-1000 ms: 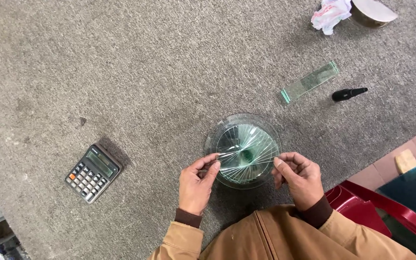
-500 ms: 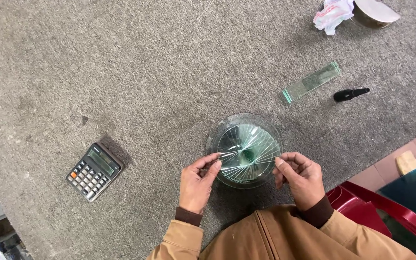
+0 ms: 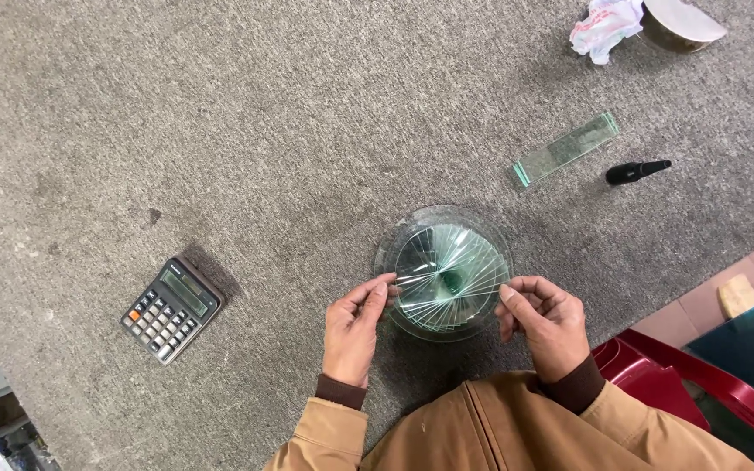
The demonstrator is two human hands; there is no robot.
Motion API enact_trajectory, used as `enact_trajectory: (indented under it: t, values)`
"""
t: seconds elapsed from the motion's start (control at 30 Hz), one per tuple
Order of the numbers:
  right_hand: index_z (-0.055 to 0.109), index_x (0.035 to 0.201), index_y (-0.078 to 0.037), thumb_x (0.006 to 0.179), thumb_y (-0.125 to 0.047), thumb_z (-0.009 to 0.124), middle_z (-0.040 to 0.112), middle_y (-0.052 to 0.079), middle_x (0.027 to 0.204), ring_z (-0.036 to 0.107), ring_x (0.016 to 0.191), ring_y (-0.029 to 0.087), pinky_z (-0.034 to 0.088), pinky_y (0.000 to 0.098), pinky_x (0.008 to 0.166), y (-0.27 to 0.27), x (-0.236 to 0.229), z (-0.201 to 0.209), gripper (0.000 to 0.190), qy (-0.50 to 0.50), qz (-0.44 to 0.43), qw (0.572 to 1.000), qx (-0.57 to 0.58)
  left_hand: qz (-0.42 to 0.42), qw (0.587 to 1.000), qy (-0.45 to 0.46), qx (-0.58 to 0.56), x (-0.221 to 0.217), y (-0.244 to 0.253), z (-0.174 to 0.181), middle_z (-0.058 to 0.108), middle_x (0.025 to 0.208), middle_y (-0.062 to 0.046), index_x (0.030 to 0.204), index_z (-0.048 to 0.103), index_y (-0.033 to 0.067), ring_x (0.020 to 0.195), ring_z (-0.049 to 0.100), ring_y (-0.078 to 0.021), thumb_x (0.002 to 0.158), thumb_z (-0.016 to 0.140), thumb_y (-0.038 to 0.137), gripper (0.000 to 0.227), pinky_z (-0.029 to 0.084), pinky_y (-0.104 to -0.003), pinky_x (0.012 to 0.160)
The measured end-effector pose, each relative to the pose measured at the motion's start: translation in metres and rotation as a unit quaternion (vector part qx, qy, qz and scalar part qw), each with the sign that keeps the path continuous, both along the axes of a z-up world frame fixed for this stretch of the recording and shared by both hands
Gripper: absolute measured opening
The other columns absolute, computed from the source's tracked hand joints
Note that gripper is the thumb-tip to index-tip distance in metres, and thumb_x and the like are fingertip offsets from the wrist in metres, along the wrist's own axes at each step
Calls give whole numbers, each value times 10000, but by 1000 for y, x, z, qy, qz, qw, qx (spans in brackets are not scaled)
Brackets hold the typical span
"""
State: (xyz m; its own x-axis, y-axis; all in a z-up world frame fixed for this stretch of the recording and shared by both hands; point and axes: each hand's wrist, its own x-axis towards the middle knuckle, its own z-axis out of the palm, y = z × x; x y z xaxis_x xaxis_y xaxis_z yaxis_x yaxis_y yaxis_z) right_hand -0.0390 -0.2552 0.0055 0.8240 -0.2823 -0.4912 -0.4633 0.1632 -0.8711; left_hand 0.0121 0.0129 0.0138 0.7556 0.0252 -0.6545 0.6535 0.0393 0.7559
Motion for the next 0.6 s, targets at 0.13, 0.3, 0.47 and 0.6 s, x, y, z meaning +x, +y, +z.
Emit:
enact_trajectory:
  t: [0.13,0.3,0.47,0.6]
  values:
    - [746,1089,34,1055,-65,754,780,160,747,650,495,195,602,341,474,0,0,2,105,20,-18,999,20,-52,997,-15,49,-1,0,2,867,1096,-29,1291,863,156,981,766,-133,950,839,186,343,683,-310,989]
    - [750,1076,27,1049,-77,763,773,160,752,649,494,199,599,353,461,-2,-2,0,109,19,-18,1000,13,-72,997,-9,24,-8,-2,-7,818,1114,-30,1323,816,135,999,742,-147,939,849,139,385,675,-310,951]
    - [742,1084,25,1043,-60,768,760,182,774,648,536,203,601,378,475,0,-4,-5,97,25,-30,999,15,-65,997,-31,31,-7,-1,-4,824,1070,-34,1263,856,128,980,744,-144,933,846,273,360,681,-301,913]
    - [737,1061,27,1053,-46,758,755,175,761,646,516,200,609,374,451,1,-2,-4,76,14,-21,1000,10,-86,994,-14,63,-6,0,-2,851,1101,-13,1223,864,146,958,741,-125,965,831,255,282,658,-296,916]
